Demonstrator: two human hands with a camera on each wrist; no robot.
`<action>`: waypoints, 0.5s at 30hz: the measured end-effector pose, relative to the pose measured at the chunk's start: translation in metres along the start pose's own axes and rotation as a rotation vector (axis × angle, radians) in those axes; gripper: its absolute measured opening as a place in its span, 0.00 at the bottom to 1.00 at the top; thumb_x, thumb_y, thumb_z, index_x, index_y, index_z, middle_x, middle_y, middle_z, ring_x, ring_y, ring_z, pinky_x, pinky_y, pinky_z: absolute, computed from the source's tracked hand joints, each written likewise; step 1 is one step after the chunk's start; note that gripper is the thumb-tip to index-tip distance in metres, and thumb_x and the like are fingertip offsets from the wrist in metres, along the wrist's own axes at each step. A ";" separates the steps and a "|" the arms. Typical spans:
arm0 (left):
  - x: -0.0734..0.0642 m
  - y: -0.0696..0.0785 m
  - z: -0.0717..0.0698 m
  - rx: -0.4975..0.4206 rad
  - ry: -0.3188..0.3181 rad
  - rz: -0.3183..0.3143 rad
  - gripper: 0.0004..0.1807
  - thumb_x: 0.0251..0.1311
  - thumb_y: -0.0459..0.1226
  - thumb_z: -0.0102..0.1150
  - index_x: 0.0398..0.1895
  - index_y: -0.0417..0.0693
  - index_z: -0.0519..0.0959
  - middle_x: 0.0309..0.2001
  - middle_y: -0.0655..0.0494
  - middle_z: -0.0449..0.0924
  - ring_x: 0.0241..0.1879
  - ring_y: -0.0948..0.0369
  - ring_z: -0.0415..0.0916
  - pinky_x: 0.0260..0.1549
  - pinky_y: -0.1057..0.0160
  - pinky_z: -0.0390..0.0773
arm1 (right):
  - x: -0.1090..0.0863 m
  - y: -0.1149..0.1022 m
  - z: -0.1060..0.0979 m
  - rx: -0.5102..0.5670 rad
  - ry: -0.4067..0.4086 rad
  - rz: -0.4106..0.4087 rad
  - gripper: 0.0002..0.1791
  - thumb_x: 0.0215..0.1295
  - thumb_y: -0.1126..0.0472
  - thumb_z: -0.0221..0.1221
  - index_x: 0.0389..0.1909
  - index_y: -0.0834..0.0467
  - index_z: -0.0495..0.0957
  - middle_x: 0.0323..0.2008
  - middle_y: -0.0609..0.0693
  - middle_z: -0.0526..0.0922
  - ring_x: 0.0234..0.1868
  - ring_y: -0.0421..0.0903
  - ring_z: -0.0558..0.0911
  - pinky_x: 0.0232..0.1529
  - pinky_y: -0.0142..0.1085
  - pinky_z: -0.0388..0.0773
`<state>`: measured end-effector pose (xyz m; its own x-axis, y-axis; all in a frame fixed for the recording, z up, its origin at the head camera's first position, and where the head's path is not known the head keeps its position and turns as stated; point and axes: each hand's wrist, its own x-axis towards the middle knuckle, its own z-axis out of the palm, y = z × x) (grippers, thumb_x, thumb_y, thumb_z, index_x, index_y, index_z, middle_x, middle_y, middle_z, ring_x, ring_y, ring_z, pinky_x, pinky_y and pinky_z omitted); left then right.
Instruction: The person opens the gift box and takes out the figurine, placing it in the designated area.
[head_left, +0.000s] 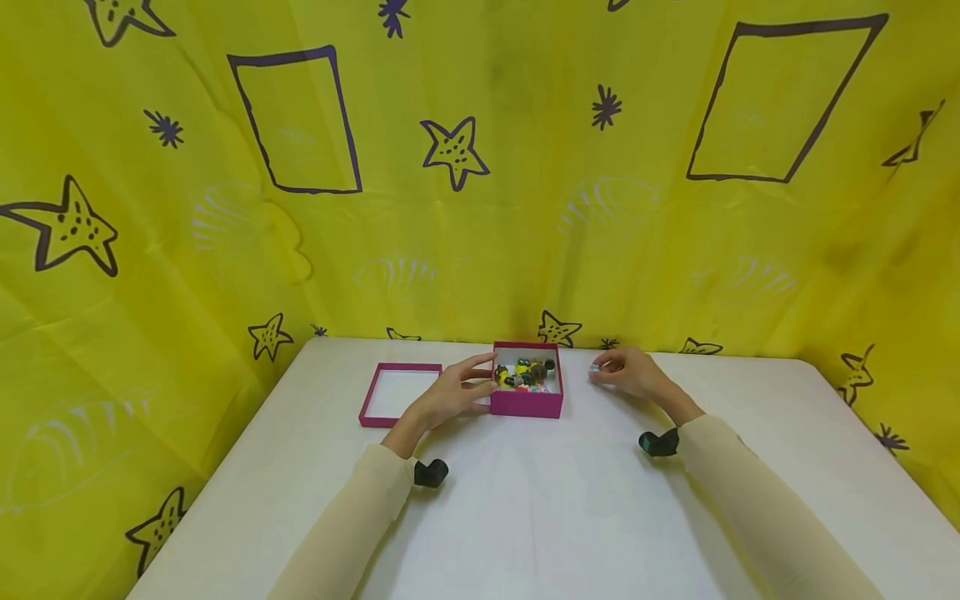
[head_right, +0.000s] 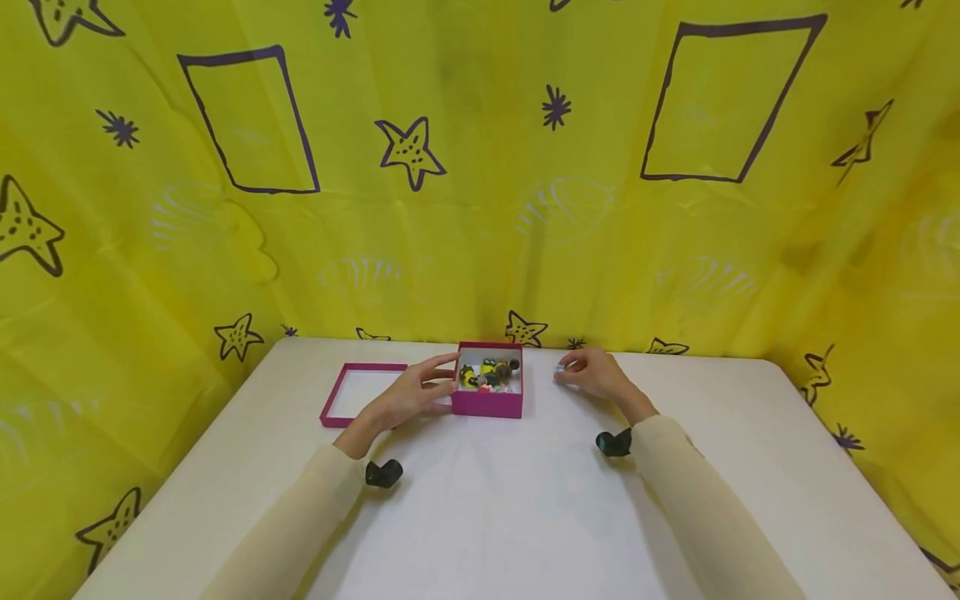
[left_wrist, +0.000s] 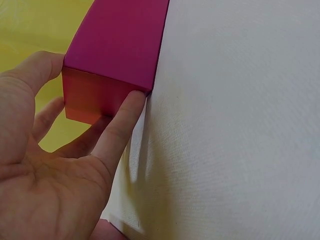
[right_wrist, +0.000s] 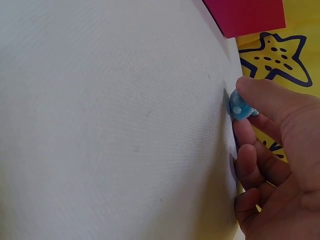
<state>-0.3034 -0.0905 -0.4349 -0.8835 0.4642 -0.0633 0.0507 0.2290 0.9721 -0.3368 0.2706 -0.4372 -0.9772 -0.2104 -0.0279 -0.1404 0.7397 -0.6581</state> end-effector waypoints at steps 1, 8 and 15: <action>0.000 0.000 0.000 0.000 0.000 0.000 0.36 0.72 0.39 0.62 0.80 0.56 0.62 0.74 0.45 0.65 0.67 0.42 0.71 0.52 0.51 0.84 | 0.000 0.000 0.000 0.001 0.002 0.001 0.18 0.67 0.53 0.69 0.50 0.60 0.85 0.40 0.56 0.83 0.42 0.53 0.75 0.40 0.38 0.76; 0.001 0.000 0.000 -0.008 0.001 0.002 0.35 0.72 0.38 0.61 0.80 0.56 0.62 0.74 0.44 0.65 0.67 0.42 0.71 0.51 0.51 0.85 | 0.000 -0.001 -0.001 0.009 0.001 -0.005 0.17 0.67 0.54 0.69 0.50 0.62 0.85 0.39 0.54 0.82 0.40 0.51 0.75 0.39 0.37 0.75; 0.000 0.000 0.001 -0.026 -0.005 0.007 0.35 0.72 0.37 0.61 0.80 0.54 0.62 0.72 0.41 0.67 0.67 0.43 0.71 0.52 0.50 0.84 | 0.000 -0.002 -0.001 0.010 -0.002 0.000 0.17 0.67 0.54 0.69 0.50 0.62 0.85 0.40 0.55 0.82 0.40 0.52 0.76 0.39 0.37 0.77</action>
<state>-0.3026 -0.0897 -0.4352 -0.8806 0.4704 -0.0577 0.0447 0.2038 0.9780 -0.3369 0.2697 -0.4348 -0.9769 -0.2118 -0.0291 -0.1390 0.7329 -0.6659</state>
